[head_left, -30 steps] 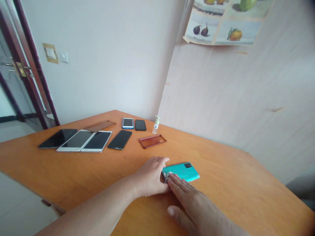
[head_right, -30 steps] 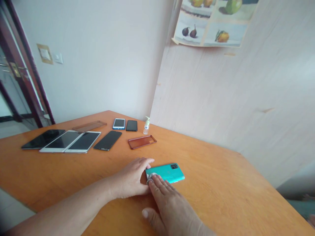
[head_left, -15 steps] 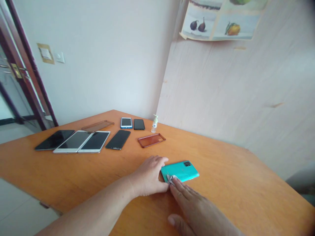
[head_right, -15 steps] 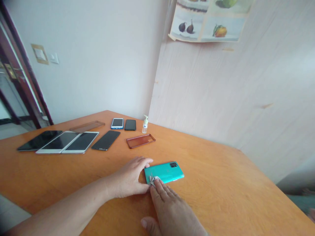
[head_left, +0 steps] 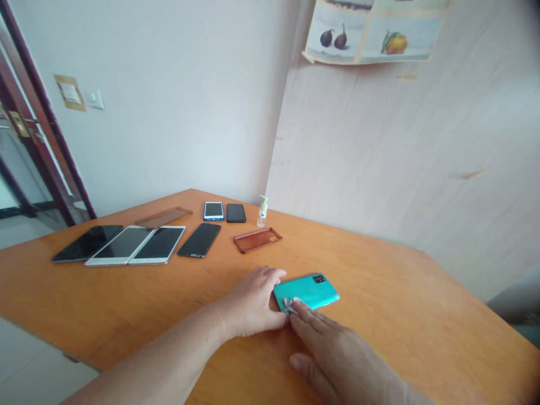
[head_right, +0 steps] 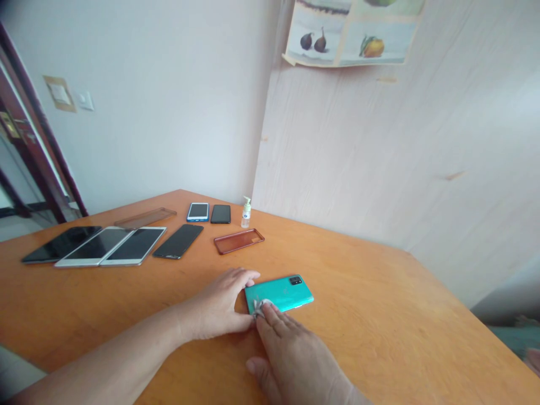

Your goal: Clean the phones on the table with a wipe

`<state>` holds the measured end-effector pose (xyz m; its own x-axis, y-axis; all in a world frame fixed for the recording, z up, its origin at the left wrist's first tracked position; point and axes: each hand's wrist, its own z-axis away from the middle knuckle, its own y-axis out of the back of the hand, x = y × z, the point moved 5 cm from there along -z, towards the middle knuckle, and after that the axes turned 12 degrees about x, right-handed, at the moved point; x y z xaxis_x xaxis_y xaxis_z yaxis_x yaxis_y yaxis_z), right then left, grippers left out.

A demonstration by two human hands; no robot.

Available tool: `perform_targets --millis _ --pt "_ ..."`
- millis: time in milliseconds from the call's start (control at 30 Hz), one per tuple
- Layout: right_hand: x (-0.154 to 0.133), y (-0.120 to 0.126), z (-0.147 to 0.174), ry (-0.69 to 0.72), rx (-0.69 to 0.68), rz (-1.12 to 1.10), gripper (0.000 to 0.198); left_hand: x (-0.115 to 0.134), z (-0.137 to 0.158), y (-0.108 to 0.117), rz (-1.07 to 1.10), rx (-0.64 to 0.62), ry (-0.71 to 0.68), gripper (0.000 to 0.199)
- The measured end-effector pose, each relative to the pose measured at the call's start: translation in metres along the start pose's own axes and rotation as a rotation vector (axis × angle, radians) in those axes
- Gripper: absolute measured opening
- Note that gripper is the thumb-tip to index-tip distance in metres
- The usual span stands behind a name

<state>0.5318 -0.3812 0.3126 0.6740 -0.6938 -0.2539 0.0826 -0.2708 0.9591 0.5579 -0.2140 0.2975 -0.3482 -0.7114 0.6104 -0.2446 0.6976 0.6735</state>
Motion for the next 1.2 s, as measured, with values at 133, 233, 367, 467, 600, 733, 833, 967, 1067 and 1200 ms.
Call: perform_targets --millis 133,233,367,467,600,733,833,967,1067,1200 --pt "0.012 0.005 -0.001 -0.059 0.028 0.004 0.058 0.001 0.0 0.001 -0.006 -0.002 0.009 0.064" --pt "0.047 0.011 -0.003 -0.203 0.126 0.119 0.053 0.001 0.001 0.002 -0.002 -0.009 0.034 0.069" --pt "0.057 0.01 -0.007 -0.225 0.177 0.17 0.052 0.002 0.001 0.002 -0.013 -0.013 0.031 0.068" --pt "0.027 0.008 -0.008 -0.114 0.132 0.106 0.056 0.001 0.0 0.001 -0.015 -0.003 0.003 0.066" --pt "-0.005 0.007 -0.006 0.061 0.003 -0.046 0.056 -0.002 -0.001 -0.001 -0.009 0.004 -0.027 0.061" --pt "0.029 0.006 -0.013 -0.04 0.102 0.061 0.053 -0.004 0.0 -0.002 -0.013 -0.012 -0.014 0.067" --pt "0.061 0.001 -0.018 -0.173 0.169 0.172 0.054 -0.004 0.001 -0.001 -0.008 -0.018 0.005 0.07" --pt "0.048 -0.003 -0.019 -0.122 0.195 0.109 0.055 -0.002 0.0 -0.001 0.0 -0.008 -0.003 0.068" --pt "0.013 -0.003 -0.015 0.062 0.139 -0.04 0.053 -0.001 -0.001 -0.001 -0.009 0.008 -0.016 0.065" --pt "0.007 -0.003 -0.017 0.133 0.125 -0.086 0.051 0.0 -0.001 0.0 -0.008 0.019 -0.022 0.061"
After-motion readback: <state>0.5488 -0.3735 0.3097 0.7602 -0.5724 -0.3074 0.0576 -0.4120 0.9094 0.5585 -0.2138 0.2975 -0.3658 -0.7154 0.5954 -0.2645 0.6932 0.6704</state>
